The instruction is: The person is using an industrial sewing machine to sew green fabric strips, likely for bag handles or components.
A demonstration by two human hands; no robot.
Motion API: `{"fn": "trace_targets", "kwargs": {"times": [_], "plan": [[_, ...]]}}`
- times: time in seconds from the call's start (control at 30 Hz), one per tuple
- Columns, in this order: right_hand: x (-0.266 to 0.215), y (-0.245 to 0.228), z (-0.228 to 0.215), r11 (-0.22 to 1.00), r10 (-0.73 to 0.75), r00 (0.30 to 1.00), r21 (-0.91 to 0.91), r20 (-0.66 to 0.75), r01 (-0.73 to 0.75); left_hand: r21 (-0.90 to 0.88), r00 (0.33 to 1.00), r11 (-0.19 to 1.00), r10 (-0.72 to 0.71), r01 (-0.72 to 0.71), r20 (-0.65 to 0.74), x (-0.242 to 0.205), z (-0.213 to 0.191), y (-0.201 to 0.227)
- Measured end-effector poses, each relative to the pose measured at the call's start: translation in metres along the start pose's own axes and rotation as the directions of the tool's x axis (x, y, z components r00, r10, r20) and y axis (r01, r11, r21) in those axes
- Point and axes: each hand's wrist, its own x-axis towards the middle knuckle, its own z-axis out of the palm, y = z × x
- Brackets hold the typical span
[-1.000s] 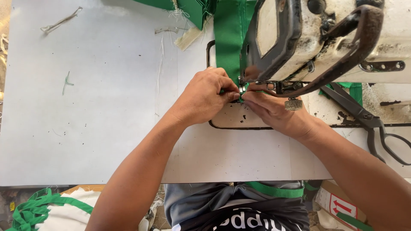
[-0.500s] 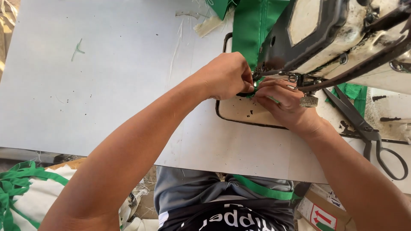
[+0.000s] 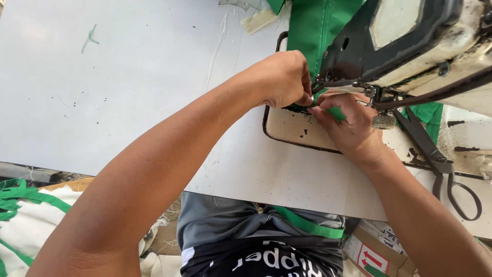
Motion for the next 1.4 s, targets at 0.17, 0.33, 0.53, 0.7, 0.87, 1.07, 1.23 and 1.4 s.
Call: {"fn": "trace_targets", "kwargs": {"times": [0.17,0.33,0.53,0.7,0.87,1.07,1.23,1.4], "plan": [[0.008,-0.027,-0.009,0.994,0.105,0.994,0.034,0.035,-0.106,0.051,0.996,0.995,-0.09,0.088,0.024,-0.001,-0.003,0.011],[0.004,-0.027,-0.009,0.99,0.11,0.989,-0.105,0.1,-0.099,0.084,0.985,0.984,-0.162,0.158,0.049,-0.008,-0.008,0.017],[0.009,-0.033,-0.008,0.981,-0.02,0.997,-0.189,0.078,0.035,0.098,0.995,0.991,-0.095,0.091,0.036,-0.008,-0.006,0.009],[0.011,-0.037,-0.007,0.982,-0.038,0.996,-0.184,0.079,0.052,0.281,0.982,0.943,0.189,-0.18,-0.002,0.003,0.017,-0.016],[0.004,-0.024,-0.003,0.983,0.001,1.0,-0.182,-0.022,-0.005,0.362,0.949,0.89,0.312,-0.278,-0.037,-0.01,0.022,-0.015],[0.004,-0.025,0.0,0.978,0.132,0.991,-0.164,-0.008,-0.132,0.397,0.917,0.858,0.389,-0.327,-0.086,0.002,0.029,-0.024],[0.006,-0.026,-0.001,0.98,0.174,0.985,-0.101,0.014,-0.172,0.352,0.92,0.879,0.377,-0.32,-0.104,-0.01,0.021,-0.009],[0.004,-0.016,0.0,0.985,0.158,0.987,0.074,0.023,-0.159,0.412,0.897,0.851,0.416,-0.326,-0.149,-0.003,0.027,-0.014]]}}
